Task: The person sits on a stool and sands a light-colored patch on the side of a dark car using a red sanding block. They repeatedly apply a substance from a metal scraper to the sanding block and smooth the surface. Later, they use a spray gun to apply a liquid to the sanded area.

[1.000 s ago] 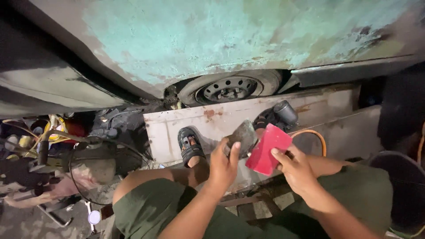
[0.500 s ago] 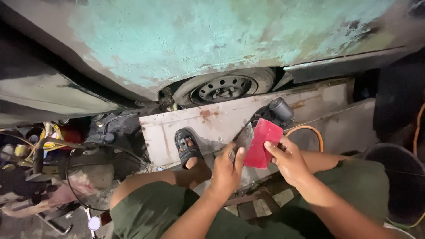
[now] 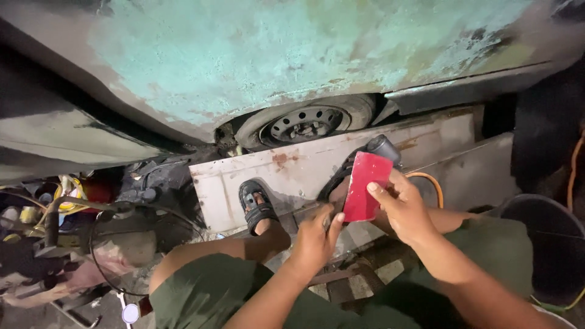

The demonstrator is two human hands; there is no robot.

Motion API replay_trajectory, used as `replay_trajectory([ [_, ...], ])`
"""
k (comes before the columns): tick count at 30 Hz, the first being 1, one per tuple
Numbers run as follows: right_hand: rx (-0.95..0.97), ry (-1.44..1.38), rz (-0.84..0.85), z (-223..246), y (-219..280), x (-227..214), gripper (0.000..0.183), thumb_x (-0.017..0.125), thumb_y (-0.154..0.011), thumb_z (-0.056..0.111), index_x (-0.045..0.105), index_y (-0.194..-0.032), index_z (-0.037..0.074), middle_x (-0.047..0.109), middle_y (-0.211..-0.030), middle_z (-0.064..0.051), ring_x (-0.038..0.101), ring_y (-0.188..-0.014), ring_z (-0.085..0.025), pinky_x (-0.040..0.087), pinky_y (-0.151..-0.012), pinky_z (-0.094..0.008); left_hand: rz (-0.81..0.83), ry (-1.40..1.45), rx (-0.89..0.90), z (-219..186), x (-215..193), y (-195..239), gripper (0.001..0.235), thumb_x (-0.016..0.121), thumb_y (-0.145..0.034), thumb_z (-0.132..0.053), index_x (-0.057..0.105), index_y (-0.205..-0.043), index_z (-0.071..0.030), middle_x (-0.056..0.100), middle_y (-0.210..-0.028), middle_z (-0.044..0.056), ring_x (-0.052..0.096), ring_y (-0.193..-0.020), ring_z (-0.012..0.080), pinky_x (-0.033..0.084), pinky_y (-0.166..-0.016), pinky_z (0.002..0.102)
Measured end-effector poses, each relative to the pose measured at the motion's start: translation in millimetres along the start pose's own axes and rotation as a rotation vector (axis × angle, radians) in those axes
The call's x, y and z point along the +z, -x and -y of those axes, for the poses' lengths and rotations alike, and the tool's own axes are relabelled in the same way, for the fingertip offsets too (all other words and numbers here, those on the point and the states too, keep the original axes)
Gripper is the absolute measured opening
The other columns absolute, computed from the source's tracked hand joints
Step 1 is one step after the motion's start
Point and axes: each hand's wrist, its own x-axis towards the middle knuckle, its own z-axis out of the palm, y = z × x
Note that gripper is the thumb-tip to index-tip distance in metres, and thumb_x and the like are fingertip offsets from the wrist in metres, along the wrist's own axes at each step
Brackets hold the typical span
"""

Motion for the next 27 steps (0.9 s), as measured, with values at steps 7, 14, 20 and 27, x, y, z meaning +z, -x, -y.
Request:
replay_trajectory([
  [7,-0.035,0.192,0.093,2.5,-21.9,-44.5,0.045,0.067,-0.091,0.024,0.064,-0.135,0.01,0.075,-0.117,-0.008,0.069,-0.104,-0.02,0.052,-0.085,-0.032,0.309,0.142,-0.363,1.0,-19.1,-2.5,0.063,0.04,-0.102,-0.055,0.06,-0.137,-0.008,0.047,-0.051,-0.003,0.044,-0.041,0.0108,0.033,-0.041,0.033],
  [14,-0.882,0.632,0.279,-28.4,-15.0,-48.2,0.025,0.066,-0.098,0.013,0.071,-0.122,0.01,0.074,-0.119,-0.012,0.071,-0.104,-0.03,0.061,-0.088,-0.042,0.069,0.709,-0.913,-24.6,-40.1,-20.4,0.063,0.058,-0.091,-0.048,0.048,-0.143,-0.012,0.054,-0.142,0.004,0.049,-0.135,0.0186,0.038,-0.11,0.037],
  [20,-1.089,0.758,0.255,-59.2,-1.5,-56.5,0.037,0.069,-0.097,0.009,0.067,-0.133,0.016,0.068,-0.134,-0.01,0.068,-0.118,-0.034,0.063,-0.084,-0.044,-0.122,1.26,-0.96,-17.4,-34.9,-18.8,0.047,0.066,-0.091,-0.026,0.059,-0.133,-0.006,0.07,-0.128,0.019,0.067,-0.12,0.0327,0.052,-0.101,0.045],
  [27,-0.776,0.828,0.199,-89.3,-5.4,-89.6,0.034,0.048,-0.106,0.022,0.072,-0.129,0.014,0.075,-0.112,-0.008,0.071,-0.097,-0.026,0.056,-0.071,-0.039,-0.108,0.754,-0.564,-19.5,-65.9,-20.6,0.047,0.054,-0.097,-0.038,0.064,-0.132,-0.008,0.07,-0.129,0.007,0.064,-0.124,0.022,0.051,-0.104,0.038],
])
